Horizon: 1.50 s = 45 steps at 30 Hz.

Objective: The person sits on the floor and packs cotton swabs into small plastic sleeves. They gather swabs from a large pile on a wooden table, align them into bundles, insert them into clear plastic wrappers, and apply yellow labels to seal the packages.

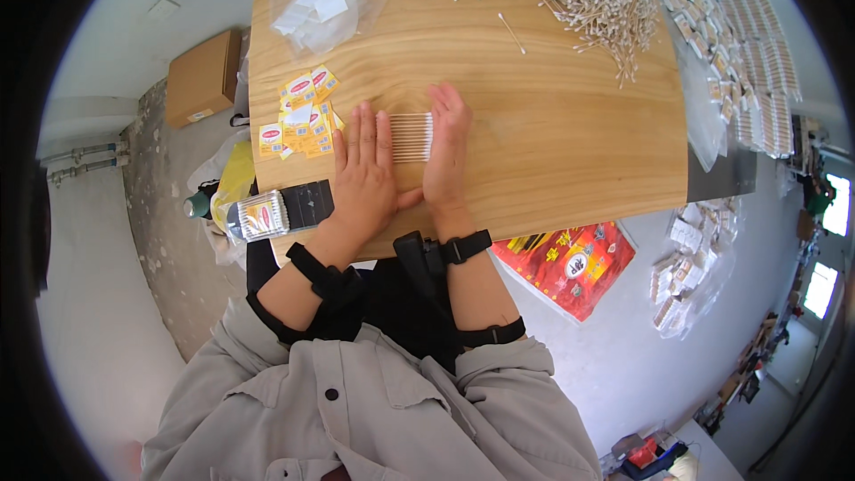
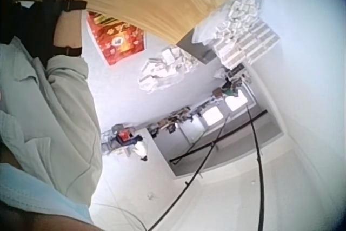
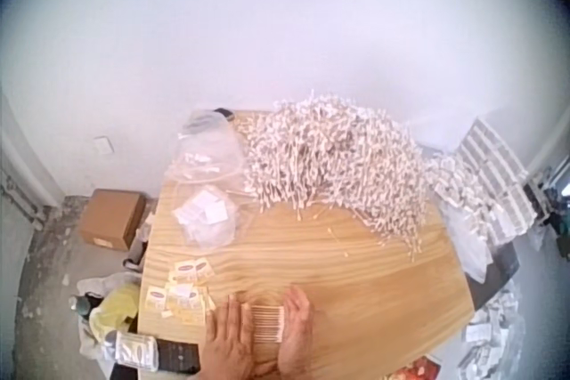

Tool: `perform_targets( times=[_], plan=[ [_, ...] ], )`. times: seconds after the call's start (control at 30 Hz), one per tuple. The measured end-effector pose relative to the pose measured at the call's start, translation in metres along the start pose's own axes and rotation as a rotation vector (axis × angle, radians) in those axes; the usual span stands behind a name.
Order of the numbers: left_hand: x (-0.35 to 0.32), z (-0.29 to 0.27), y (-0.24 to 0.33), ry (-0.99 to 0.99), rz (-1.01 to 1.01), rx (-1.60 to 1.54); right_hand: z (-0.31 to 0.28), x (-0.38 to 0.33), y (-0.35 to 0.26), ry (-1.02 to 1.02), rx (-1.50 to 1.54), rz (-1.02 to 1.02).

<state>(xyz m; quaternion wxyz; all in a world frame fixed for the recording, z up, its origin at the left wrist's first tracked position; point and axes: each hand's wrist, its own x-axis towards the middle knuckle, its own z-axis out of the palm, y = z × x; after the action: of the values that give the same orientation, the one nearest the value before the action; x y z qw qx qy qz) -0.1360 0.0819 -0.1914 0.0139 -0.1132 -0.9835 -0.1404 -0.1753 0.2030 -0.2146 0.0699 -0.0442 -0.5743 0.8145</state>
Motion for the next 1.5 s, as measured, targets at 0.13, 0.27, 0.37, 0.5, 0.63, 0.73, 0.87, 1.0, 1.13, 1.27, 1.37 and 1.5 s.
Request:
perform_targets(
  times=[0.13, 0.27, 0.37, 0.5, 0.63, 0.73, 0.87, 1.0, 1.13, 1.27, 1.37, 1.5],
  plan=[
    [-0.009, -0.013, -0.003, 0.045, -0.064, -0.190, -0.008, 0.002, -0.004, 0.073, 0.112, -0.025],
    [-0.022, -0.015, -0.010, 0.022, -0.059, -0.192, -0.008, 0.000, -0.019, 0.158, 0.117, -0.013],
    [-0.018, -0.017, -0.006, 0.001, -0.030, -0.141, -0.007, -0.003, -0.015, 0.152, 0.024, -0.059],
    [-0.005, -0.019, 0.007, -0.018, 0.051, -0.063, -0.019, 0.004, -0.015, 0.116, -0.574, -0.113],
    [0.002, -0.008, 0.014, -0.020, 0.027, -0.062, -0.027, 0.028, -0.030, -0.038, -0.860, -0.104],
    [0.001, -0.003, 0.013, -0.035, 0.019, -0.076, -0.030, 0.048, -0.036, -0.194, -0.956, -0.007],
    [0.002, -0.007, 0.015, -0.060, 0.016, -0.115, -0.025, 0.063, -0.049, -0.321, -1.084, 0.143],
    [0.002, -0.005, 0.014, -0.035, 0.021, -0.143, -0.030, 0.055, -0.030, 0.138, -0.993, -0.189],
    [-0.002, 0.001, 0.011, -0.003, 0.013, -0.126, -0.019, 0.024, -0.010, 0.166, -0.134, 0.045],
    [-0.006, 0.000, 0.008, -0.058, 0.028, -0.023, -0.005, -0.002, 0.017, 0.015, -0.287, -0.071],
    [-0.020, -0.004, -0.002, -0.058, 0.022, -0.005, 0.012, -0.019, 0.006, -0.090, -0.509, -0.139],
    [-0.051, -0.014, -0.015, -0.080, -0.008, 0.026, 0.027, -0.051, 0.018, -0.116, -0.519, -0.145]
  ],
)
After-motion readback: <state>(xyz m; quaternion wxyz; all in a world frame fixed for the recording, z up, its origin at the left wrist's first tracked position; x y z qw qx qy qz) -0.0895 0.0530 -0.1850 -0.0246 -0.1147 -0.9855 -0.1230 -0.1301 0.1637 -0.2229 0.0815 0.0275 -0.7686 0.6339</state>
